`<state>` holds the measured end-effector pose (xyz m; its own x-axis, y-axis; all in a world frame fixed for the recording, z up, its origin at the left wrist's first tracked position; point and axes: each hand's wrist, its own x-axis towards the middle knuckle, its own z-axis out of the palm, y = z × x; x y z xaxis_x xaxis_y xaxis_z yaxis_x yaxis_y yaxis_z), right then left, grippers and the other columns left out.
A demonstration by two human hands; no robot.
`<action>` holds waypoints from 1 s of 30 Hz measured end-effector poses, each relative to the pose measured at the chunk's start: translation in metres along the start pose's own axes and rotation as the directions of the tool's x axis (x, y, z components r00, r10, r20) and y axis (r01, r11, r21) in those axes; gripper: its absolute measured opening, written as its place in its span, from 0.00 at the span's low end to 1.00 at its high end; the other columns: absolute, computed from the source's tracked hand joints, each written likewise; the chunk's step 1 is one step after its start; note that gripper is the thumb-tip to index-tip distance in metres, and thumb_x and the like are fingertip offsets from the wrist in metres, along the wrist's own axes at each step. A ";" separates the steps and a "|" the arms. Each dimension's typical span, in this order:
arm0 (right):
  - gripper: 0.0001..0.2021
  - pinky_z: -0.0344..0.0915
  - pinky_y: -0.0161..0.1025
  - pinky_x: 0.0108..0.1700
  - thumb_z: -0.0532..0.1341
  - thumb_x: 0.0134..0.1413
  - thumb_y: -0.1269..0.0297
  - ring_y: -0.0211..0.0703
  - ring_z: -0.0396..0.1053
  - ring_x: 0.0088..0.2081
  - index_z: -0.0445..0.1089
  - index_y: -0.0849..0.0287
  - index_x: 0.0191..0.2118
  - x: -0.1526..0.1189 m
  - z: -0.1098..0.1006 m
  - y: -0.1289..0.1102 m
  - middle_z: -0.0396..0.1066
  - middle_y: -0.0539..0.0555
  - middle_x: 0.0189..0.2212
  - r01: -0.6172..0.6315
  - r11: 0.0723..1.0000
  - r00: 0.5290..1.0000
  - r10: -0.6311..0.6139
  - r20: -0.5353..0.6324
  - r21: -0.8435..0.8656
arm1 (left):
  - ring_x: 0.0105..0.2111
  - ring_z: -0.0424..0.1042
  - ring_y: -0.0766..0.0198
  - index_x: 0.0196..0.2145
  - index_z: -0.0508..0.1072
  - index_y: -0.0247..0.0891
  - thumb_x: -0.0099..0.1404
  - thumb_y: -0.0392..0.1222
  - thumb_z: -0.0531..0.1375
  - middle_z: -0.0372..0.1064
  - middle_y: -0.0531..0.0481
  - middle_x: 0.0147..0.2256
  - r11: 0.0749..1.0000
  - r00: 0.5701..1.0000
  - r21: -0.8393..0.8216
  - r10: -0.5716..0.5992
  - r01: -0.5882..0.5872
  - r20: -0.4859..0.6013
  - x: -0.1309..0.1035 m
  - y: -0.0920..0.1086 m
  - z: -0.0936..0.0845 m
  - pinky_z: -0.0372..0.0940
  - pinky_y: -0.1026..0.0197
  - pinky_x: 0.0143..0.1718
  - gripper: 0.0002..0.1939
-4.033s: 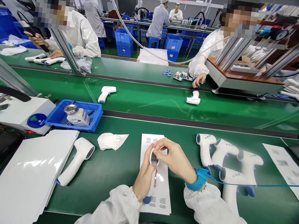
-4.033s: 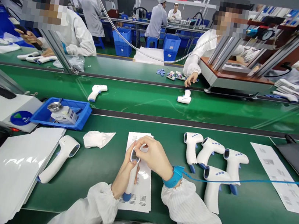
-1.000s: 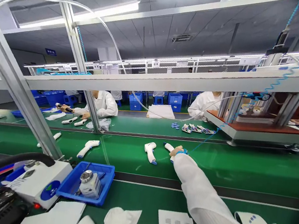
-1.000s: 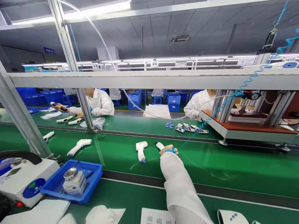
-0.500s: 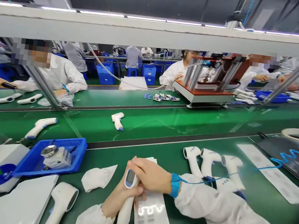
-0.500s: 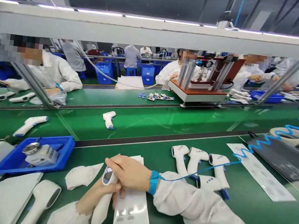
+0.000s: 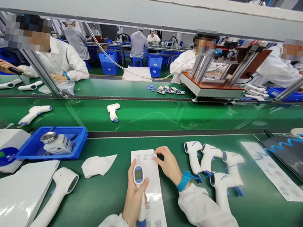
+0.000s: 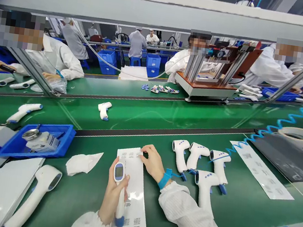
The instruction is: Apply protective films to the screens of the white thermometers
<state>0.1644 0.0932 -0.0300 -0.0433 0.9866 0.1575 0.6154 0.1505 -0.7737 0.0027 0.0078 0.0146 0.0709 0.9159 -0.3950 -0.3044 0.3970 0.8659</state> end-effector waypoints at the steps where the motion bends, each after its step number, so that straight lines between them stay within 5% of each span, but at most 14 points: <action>1: 0.05 0.67 0.46 0.48 0.60 0.53 0.69 0.45 0.70 0.42 0.72 0.56 0.37 0.002 0.003 0.000 0.70 0.54 0.42 -0.007 1.000 1.000 0.007 -0.008 -0.009 | 0.16 0.58 0.78 0.65 0.40 0.59 0.63 0.49 0.60 0.62 0.46 0.51 1.000 1.000 0.012 0.019 -0.019 0.005 0.003 0.000 0.000 0.60 0.68 0.17 0.39; 5: 0.04 0.63 0.51 0.50 0.61 0.53 0.67 0.50 0.69 0.43 0.73 0.56 0.33 0.008 0.010 0.005 0.73 0.55 0.39 -0.031 0.999 0.998 0.030 -0.055 -0.024 | 0.15 0.55 0.79 0.65 0.40 0.55 0.64 0.48 0.58 0.61 0.44 0.52 0.998 1.000 0.066 0.024 -0.024 -0.008 0.009 0.003 0.001 0.59 0.68 0.17 0.38; 14: 0.07 0.70 0.43 0.42 0.59 0.54 0.66 0.46 0.73 0.39 0.74 0.57 0.30 0.015 0.018 0.012 0.75 0.55 0.36 -0.068 0.993 0.995 0.076 -0.072 0.101 | 0.15 0.52 0.74 0.65 0.41 0.52 0.65 0.49 0.57 0.61 0.55 0.30 0.998 1.000 0.068 0.008 -0.007 -0.019 0.007 0.004 0.004 0.55 0.67 0.17 0.37; 19: 0.07 0.70 0.39 0.37 0.59 0.51 0.66 0.43 0.74 0.33 0.74 0.58 0.28 0.028 0.015 0.016 0.75 0.54 0.33 -0.073 0.991 0.997 0.075 -0.011 0.109 | 0.15 0.53 0.74 0.65 0.40 0.51 0.65 0.50 0.57 0.63 0.53 0.33 0.997 1.000 0.083 -0.002 0.003 -0.010 0.008 0.005 0.002 0.57 0.67 0.18 0.37; 25: 0.05 0.66 0.46 0.44 0.60 0.48 0.70 0.47 0.69 0.38 0.70 0.57 0.24 0.032 0.007 0.006 0.72 0.54 0.33 0.044 0.999 0.998 -0.043 0.038 -0.012 | 0.14 0.54 0.75 0.66 0.39 0.51 0.66 0.47 0.57 0.67 0.48 0.40 0.994 1.000 0.111 -0.002 0.003 -0.012 0.006 0.008 0.003 0.59 0.67 0.18 0.38; 30: 0.06 0.60 0.52 0.49 0.59 0.50 0.73 0.53 0.65 0.45 0.68 0.55 0.27 -0.004 0.000 -0.013 0.72 0.56 0.37 0.251 0.962 0.966 -0.242 0.093 -0.106 | 0.15 0.56 0.74 0.67 0.39 0.48 0.65 0.47 0.57 0.65 0.52 0.34 0.995 1.000 0.097 0.019 -0.019 0.009 0.007 0.004 0.002 0.61 0.67 0.17 0.39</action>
<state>0.1565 0.0874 -0.0208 -0.2638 0.9224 0.2820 0.6645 0.3857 -0.6401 0.0038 0.0163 0.0160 0.0737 0.9236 -0.3761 -0.2122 0.3830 0.8990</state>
